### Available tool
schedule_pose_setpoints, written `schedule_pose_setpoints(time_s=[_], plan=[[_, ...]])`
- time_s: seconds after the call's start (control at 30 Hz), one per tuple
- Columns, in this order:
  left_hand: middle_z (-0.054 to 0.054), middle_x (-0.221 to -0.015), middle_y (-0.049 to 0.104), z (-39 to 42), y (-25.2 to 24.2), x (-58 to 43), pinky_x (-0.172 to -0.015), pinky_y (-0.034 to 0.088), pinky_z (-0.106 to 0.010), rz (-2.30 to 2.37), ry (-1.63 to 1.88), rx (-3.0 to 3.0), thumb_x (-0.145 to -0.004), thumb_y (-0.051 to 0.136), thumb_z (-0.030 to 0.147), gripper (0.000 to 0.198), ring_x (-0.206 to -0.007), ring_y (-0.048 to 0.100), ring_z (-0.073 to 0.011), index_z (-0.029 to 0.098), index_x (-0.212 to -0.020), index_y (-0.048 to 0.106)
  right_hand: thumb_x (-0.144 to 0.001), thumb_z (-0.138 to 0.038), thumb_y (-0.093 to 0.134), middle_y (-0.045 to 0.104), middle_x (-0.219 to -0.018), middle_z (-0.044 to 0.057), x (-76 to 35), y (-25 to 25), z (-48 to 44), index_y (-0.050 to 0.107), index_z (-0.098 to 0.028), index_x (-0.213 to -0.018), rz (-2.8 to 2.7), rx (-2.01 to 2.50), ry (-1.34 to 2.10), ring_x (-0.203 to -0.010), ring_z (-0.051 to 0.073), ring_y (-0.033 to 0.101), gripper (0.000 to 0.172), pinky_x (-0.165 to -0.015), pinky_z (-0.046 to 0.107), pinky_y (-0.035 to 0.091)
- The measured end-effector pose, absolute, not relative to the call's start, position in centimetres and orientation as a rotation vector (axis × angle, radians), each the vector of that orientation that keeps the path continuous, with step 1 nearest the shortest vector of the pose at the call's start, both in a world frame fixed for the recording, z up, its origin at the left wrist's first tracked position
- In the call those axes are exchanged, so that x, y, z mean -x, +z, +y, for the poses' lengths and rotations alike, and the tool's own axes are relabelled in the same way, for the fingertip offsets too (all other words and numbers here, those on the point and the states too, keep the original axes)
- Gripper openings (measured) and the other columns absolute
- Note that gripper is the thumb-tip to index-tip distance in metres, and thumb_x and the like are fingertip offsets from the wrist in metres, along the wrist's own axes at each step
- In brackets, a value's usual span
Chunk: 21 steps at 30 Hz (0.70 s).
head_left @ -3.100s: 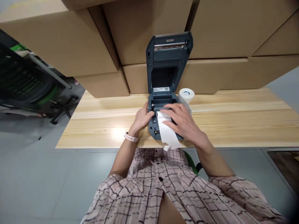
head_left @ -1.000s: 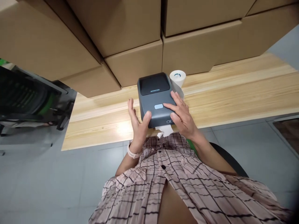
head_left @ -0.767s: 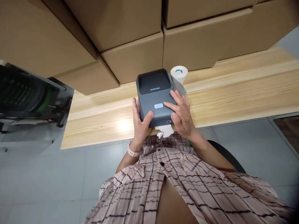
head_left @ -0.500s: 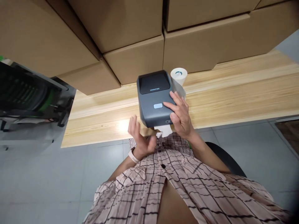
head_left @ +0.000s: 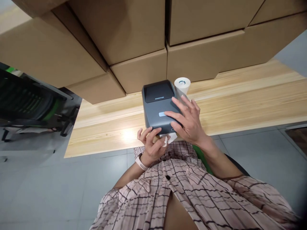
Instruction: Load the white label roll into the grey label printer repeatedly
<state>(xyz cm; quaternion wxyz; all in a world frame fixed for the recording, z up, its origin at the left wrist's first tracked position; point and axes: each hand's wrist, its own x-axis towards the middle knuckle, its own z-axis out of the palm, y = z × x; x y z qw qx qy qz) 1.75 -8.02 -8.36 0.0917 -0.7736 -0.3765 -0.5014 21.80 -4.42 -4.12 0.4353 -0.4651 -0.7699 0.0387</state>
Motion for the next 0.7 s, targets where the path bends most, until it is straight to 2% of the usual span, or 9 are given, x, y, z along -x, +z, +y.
schedule_pose_setpoints(time_s=[0.07, 0.13, 0.2, 0.3, 0.4, 0.53, 0.63, 0.7], plan=[[-0.005, -0.132, 0.067, -8.2, -7.9, -1.4, -0.127, 0.027, -0.057, -1.119, -1.552, 2.304, -0.098, 0.062, 0.034, 0.022, -0.133, 0.051, -0.0289, 0.037, -0.118, 0.072, -0.107, -0.046, 0.049, 0.049, -0.169, -0.002, -22.0, -3.1, -3.9, 0.068, -0.039, -0.135, -1.996, 1.130, 0.012, -0.162, 0.036, 0.036, 0.035, -0.131, 0.070, 0.019], [-0.007, -0.141, 0.062, -7.8, -7.5, -0.8, -0.125, 0.031, -0.058, -1.149, -1.648, 2.248, -0.103, 0.049, 0.045, 0.036, -0.136, 0.052, -0.0304, 0.035, -0.133, 0.066, -0.106, -0.052, 0.052, 0.054, -0.166, -0.003, -22.2, -2.0, -3.2, 0.071, -0.038, -0.129, -2.076, 1.104, 0.000, -0.162, 0.037, 0.035, 0.033, -0.132, 0.072, 0.014], [-0.008, -0.147, 0.059, -6.8, -6.9, -0.3, -0.124, 0.036, -0.059, -1.245, -1.769, 2.132, -0.105, 0.041, 0.045, 0.042, -0.139, 0.051, -0.0313, 0.034, -0.141, 0.060, -0.105, -0.056, 0.054, 0.061, -0.160, -0.003, -22.2, -1.3, -2.6, 0.073, -0.037, -0.123, -2.143, 1.081, 0.037, -0.162, 0.036, 0.035, 0.032, -0.133, 0.072, 0.011], [-0.008, -0.148, 0.058, -4.9, -6.2, 0.0, -0.125, 0.038, -0.057, -1.462, -1.993, 1.955, -0.106, 0.044, 0.039, 0.039, -0.145, 0.051, -0.0302, 0.032, -0.141, 0.058, -0.106, -0.058, 0.051, 0.067, -0.153, -0.001, -22.3, -1.2, -2.3, 0.074, -0.035, -0.117, -2.173, 1.050, 0.088, -0.161, 0.034, 0.039, 0.034, -0.133, 0.069, 0.015], [-0.007, -0.151, 0.058, -3.6, -6.2, -0.1, -0.123, 0.044, -0.051, -1.641, -2.212, 1.944, -0.106, 0.050, 0.039, 0.040, -0.146, 0.054, -0.0268, 0.033, -0.145, 0.055, -0.109, -0.058, 0.043, 0.058, -0.162, 0.002, -22.4, -2.0, -2.7, 0.070, -0.034, -0.129, -2.089, 1.072, 0.149, -0.160, 0.033, 0.041, 0.041, -0.131, 0.067, 0.024], [-0.009, -0.159, 0.054, -3.3, -7.3, -0.2, -0.118, 0.052, -0.045, -1.853, -2.338, 2.145, -0.108, 0.045, 0.046, 0.048, -0.144, 0.057, -0.0251, 0.033, -0.154, 0.045, -0.107, -0.070, 0.031, 0.037, -0.176, 0.003, -22.8, -1.7, -2.8, 0.051, -0.039, -0.155, -1.976, 1.015, 0.231, -0.163, 0.034, 0.036, 0.061, -0.130, 0.065, 0.031], [-0.010, -0.160, 0.052, -2.4, -7.9, 0.1, -0.118, 0.052, -0.046, -1.992, -2.455, 2.192, -0.108, 0.042, 0.051, 0.048, -0.147, 0.055, -0.0260, 0.032, -0.152, 0.046, -0.105, -0.074, 0.027, 0.034, -0.177, 0.003, -22.9, 0.8, -1.3, 0.038, -0.040, -0.163, -1.962, 0.958, 0.210, -0.163, 0.036, 0.035, 0.068, -0.130, 0.066, 0.030], [-0.011, -0.159, 0.053, -1.3, -8.1, 0.4, -0.121, 0.050, -0.047, -2.044, -2.536, 2.207, -0.105, 0.048, 0.056, 0.050, -0.150, 0.053, -0.0273, 0.031, -0.149, 0.049, -0.104, -0.076, 0.026, 0.034, -0.177, 0.005, -22.8, 3.0, 0.6, 0.035, -0.038, -0.165, -1.945, 0.930, 0.190, -0.163, 0.036, 0.033, 0.072, -0.132, 0.066, 0.028]])
